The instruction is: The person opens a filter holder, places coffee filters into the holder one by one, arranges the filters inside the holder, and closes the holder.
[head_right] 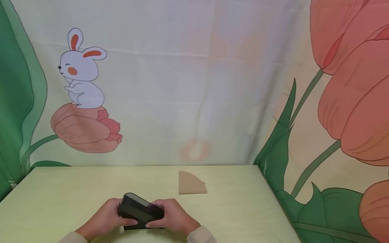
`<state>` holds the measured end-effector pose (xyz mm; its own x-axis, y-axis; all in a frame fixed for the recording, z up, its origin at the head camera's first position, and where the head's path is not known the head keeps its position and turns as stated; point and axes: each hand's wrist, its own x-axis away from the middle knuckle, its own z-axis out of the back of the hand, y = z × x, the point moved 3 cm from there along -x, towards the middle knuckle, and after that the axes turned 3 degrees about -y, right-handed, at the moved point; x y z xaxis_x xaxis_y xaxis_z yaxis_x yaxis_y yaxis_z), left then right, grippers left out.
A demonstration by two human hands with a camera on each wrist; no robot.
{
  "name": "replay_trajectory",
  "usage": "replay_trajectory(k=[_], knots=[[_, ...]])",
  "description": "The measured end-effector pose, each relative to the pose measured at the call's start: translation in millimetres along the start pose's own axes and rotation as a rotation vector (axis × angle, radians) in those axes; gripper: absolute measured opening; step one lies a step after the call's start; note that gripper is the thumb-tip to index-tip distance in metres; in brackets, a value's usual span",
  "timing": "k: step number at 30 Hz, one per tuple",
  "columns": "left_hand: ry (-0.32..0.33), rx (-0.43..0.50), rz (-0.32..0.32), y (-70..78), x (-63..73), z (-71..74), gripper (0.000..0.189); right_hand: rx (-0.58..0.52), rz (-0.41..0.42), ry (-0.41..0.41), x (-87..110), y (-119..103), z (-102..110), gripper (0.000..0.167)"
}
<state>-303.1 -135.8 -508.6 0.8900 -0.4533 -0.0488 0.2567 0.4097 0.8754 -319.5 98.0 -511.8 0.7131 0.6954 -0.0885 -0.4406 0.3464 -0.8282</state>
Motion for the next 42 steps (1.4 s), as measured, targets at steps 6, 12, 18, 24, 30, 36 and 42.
replay_trajectory(k=[6, 12, 18, 24, 30, 36, 42], knots=[[-0.003, 0.029, -0.019, -0.9, 2.0, 2.2, 0.044, -0.004, 0.002, -0.008, -1.5, -3.1, -2.3, 0.041], [0.003, 0.005, -0.007, -2.1, 0.7, 2.3, 0.042, 0.0, -0.011, 0.0, -1.7, -2.1, -1.2, 0.042], [0.009, -0.007, 0.006, -4.5, 0.2, 5.1, 0.042, 0.008, -0.004, 0.008, -5.2, 3.0, -2.7, 0.042], [-0.01, 0.032, 0.011, -5.9, 0.7, 6.1, 0.044, 0.009, 0.0, 0.005, -7.4, 6.9, -4.5, 0.042], [-0.017, 0.05, 0.011, -7.3, 0.0, 6.6, 0.045, 0.066, 0.006, -0.014, -12.0, -1.3, -3.9, 0.057], [0.004, 0.01, -0.03, -7.7, -0.6, 6.8, 0.043, 0.053, 0.073, 0.022, -23.8, -26.8, -4.2, 0.065], [0.015, 0.031, -0.075, -5.9, 1.6, 5.6, 0.036, 0.074, 0.17, 0.116, -37.8, -55.2, -7.0, 0.044]])
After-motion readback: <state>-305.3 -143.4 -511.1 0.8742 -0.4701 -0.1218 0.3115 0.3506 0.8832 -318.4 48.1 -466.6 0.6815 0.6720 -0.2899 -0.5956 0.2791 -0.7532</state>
